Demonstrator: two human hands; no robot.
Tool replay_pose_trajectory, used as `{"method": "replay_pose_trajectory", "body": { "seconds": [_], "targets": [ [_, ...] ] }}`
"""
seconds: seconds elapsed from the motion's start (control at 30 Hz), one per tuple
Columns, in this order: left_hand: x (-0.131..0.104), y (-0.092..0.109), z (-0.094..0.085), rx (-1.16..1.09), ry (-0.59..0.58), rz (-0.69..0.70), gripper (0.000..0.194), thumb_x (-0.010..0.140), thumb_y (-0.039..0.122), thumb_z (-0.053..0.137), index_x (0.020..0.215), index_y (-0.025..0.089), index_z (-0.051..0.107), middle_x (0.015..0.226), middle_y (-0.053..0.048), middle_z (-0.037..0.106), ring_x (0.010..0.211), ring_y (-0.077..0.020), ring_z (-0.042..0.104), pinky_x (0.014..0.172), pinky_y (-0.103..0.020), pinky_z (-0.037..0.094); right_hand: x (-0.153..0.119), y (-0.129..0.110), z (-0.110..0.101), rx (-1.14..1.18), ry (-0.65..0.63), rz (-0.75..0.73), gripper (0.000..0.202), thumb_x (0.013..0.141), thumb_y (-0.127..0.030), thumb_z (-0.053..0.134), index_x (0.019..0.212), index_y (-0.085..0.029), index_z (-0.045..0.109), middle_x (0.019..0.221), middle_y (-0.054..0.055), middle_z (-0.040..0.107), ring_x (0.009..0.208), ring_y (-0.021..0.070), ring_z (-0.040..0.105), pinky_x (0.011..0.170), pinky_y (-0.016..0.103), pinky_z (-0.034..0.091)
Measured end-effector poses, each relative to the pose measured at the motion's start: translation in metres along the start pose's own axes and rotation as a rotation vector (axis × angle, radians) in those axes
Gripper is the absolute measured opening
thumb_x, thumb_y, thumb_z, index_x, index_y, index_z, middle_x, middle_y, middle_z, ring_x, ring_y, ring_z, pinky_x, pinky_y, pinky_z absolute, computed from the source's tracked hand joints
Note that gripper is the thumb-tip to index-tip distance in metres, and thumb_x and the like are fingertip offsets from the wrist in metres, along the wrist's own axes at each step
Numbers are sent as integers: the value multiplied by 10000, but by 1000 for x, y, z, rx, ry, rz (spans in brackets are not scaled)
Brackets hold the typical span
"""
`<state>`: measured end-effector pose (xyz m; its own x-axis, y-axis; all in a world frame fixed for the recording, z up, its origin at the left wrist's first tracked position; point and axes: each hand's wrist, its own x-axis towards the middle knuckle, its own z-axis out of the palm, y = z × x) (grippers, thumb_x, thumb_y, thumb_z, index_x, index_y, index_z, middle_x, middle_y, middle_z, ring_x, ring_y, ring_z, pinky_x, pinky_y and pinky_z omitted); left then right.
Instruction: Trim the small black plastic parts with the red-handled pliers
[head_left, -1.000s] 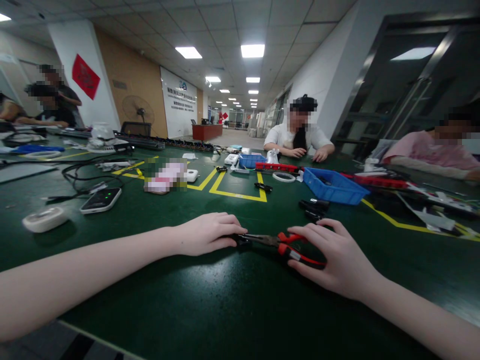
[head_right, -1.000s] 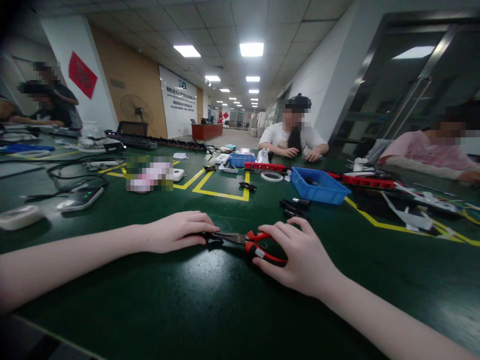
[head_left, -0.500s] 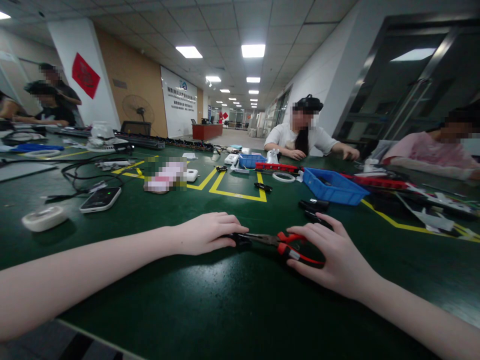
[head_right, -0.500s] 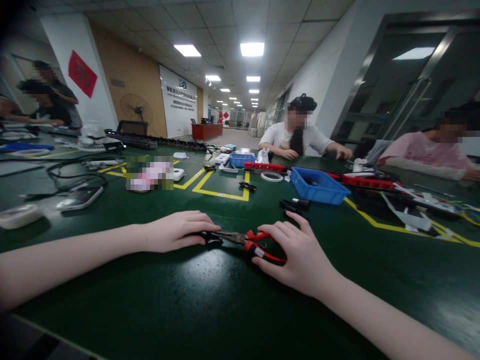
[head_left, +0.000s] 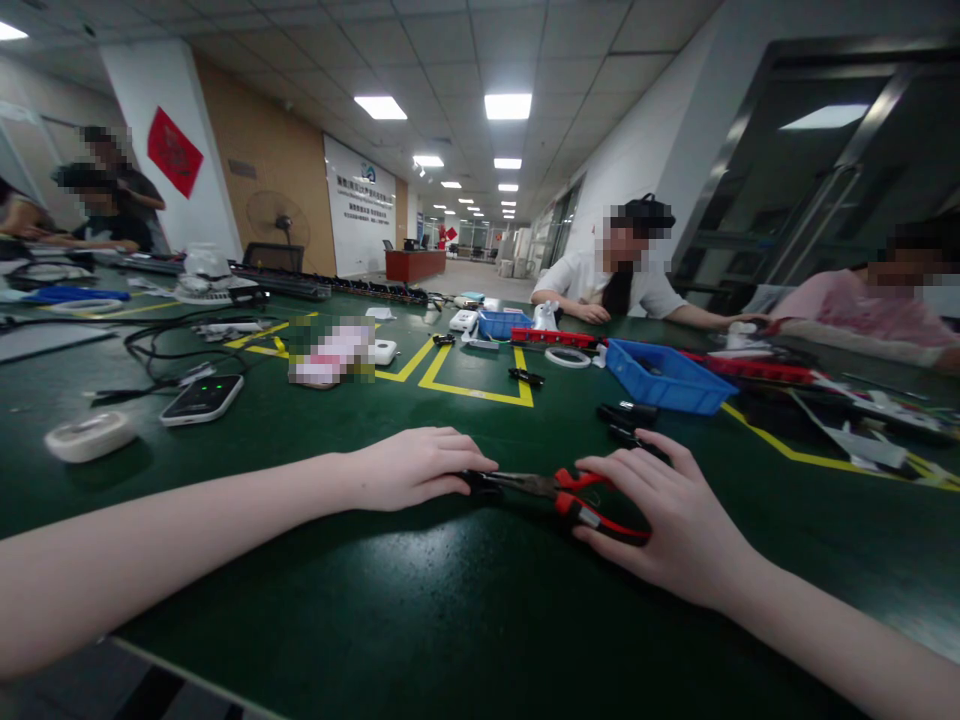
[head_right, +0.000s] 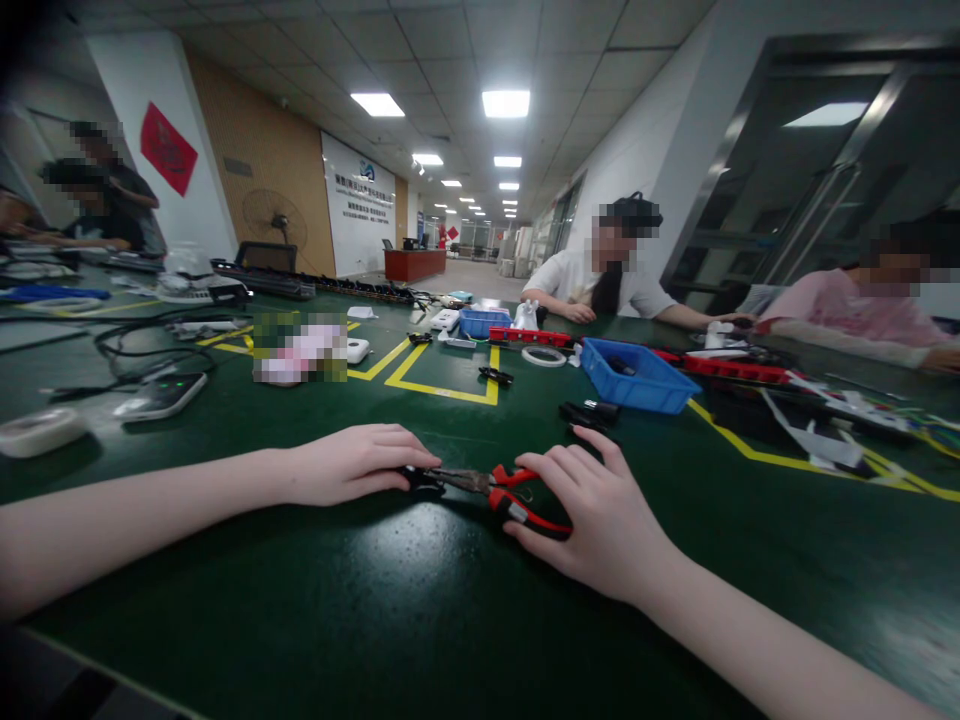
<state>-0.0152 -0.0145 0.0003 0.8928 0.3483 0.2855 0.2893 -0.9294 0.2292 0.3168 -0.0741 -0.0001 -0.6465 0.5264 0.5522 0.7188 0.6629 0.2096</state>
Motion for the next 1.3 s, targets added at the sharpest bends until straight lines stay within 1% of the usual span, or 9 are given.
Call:
{"method": "replay_pose_trajectory", "body": {
  "seconds": [0.23,0.47,0.7,1.07,1.2,1.3],
  "targets": [
    [1,1,1,13,1,-14,351,1042,253,487,1385,191,534,1243,-103,631,1112,-247,610,957,-369,492,1,3,1,64,-35,42,418,859,-469,665,1202,-244,587,1013,63,733,950,270,688,1097,562,332],
    [0,1,2,-1,25,6,369,1040,257,498,1403,212,542,1287,-110,609,1150,-246,587,986,-372,492,0,4,2,135,-69,76,394,840,-461,683,1168,-258,605,1010,50,739,940,267,694,1108,582,322],
    [0,1,0,10,13,21,401,1045,257,488,1443,218,519,1314,-110,598,1182,-246,571,1011,-379,484,1,6,4,212,-135,118,368,843,-453,683,1155,-274,605,1042,40,742,957,265,698,1112,614,318],
    [0,2,1,10,21,17,384,1039,250,500,1417,202,542,1297,-115,609,1164,-251,587,1002,-388,496,2,5,2,168,-108,84,406,841,-459,690,1186,-265,600,1047,49,735,973,267,691,1112,591,335],
    [0,2,0,3,27,11,374,1034,255,511,1405,221,550,1292,-107,611,1162,-246,593,1006,-379,498,2,4,1,155,-100,78,402,840,-461,687,1179,-257,610,1044,55,739,969,268,694,1111,580,345],
    [0,3,0,6,23,6,369,1033,254,510,1398,214,553,1290,-109,610,1159,-248,592,1003,-386,499,2,3,1,145,-99,73,407,840,-454,687,1183,-251,607,1045,59,737,970,266,692,1104,578,351]
  ]
}}
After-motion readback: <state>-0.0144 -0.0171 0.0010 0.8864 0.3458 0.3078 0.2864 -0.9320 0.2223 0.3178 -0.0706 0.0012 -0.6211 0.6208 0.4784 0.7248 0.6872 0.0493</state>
